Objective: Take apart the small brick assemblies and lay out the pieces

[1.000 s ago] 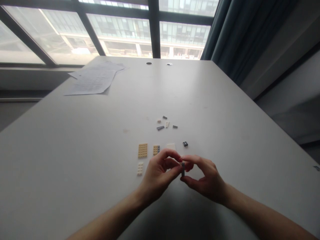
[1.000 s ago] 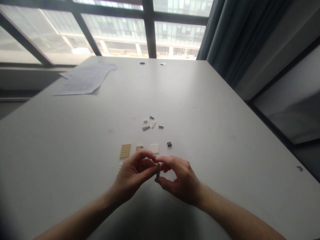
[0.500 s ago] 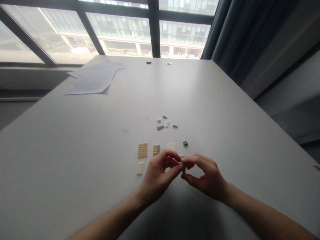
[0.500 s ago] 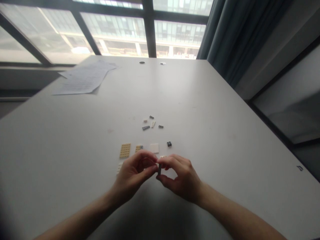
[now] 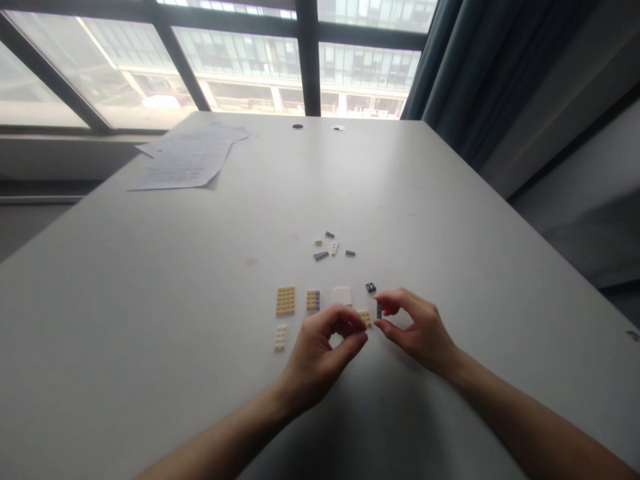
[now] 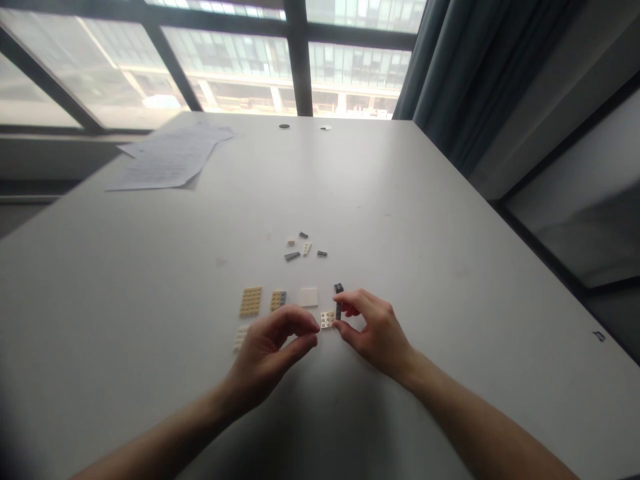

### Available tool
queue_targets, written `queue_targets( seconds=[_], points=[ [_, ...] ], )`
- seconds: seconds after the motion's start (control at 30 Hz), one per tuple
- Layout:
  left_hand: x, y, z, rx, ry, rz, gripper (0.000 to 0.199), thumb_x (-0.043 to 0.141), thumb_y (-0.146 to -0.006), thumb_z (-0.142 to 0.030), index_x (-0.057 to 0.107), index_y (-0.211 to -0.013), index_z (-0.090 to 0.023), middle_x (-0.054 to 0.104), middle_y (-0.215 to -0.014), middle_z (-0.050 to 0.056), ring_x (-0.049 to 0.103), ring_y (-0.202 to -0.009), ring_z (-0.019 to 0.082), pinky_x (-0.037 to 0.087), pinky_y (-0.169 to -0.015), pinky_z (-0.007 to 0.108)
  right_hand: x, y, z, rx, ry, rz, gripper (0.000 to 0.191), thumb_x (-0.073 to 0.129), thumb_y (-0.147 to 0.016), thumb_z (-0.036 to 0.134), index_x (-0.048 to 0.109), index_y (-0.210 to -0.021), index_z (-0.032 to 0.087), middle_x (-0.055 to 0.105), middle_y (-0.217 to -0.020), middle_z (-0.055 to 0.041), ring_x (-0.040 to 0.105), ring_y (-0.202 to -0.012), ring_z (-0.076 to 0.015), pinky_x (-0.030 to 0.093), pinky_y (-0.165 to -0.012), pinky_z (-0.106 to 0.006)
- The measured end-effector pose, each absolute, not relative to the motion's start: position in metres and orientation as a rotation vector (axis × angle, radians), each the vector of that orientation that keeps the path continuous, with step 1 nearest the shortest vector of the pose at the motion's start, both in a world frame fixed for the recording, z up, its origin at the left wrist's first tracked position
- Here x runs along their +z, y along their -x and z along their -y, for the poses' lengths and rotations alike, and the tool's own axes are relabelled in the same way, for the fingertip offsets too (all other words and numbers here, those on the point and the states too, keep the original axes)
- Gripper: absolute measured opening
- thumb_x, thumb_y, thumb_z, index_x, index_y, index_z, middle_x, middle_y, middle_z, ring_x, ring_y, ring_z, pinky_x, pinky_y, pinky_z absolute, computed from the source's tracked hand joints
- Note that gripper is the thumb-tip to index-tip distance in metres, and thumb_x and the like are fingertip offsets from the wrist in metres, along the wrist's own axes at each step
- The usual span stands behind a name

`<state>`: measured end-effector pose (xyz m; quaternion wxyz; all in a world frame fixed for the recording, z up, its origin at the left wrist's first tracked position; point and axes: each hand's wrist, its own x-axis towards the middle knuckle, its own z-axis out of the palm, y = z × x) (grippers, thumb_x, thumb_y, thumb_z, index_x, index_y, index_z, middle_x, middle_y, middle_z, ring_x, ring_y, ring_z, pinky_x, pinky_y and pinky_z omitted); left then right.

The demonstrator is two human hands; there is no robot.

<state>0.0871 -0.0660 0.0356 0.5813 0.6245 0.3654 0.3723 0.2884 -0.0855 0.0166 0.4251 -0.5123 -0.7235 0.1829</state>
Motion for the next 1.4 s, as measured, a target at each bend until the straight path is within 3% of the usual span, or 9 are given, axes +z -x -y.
queue_targets(
  seconds=[0.23, 1.4],
  points=[
    [0.039, -0.088, 0.066, 0.856, -1.562, -0.841, 0.002, 0.063, -0.082, -0.017, 0.064, -0.081, -0.015, 0.064, -0.075, 0.002, 0.059, -0.07, 0.012, 0.048, -0.068, 0.022, 0.011, -0.292, 0.083, 0.538, 1.389, 1.818, 0.026, 0.068, -0.078, 0.019, 0.062, -0.103, 0.02, 0.066, -0.084, -0.002, 0.063, -0.071, -0.0157, 0.053, -0.061, -0.025],
    [0.027, -0.091, 0.078, 0.72, -1.974, -0.591, 0.007, 0.055, -0.085, -0.013, 0.057, -0.079, -0.015, 0.062, -0.079, 0.005, 0.056, -0.072, 0.013, 0.045, -0.069, 0.023, 0.01, -0.287, 0.085, 0.583, 1.43, 1.944, 0.022, 0.068, -0.079, 0.022, 0.062, -0.1, 0.02, 0.064, -0.083, -0.0023, 0.059, -0.076, -0.018, 0.047, -0.071, -0.031]
  ],
)
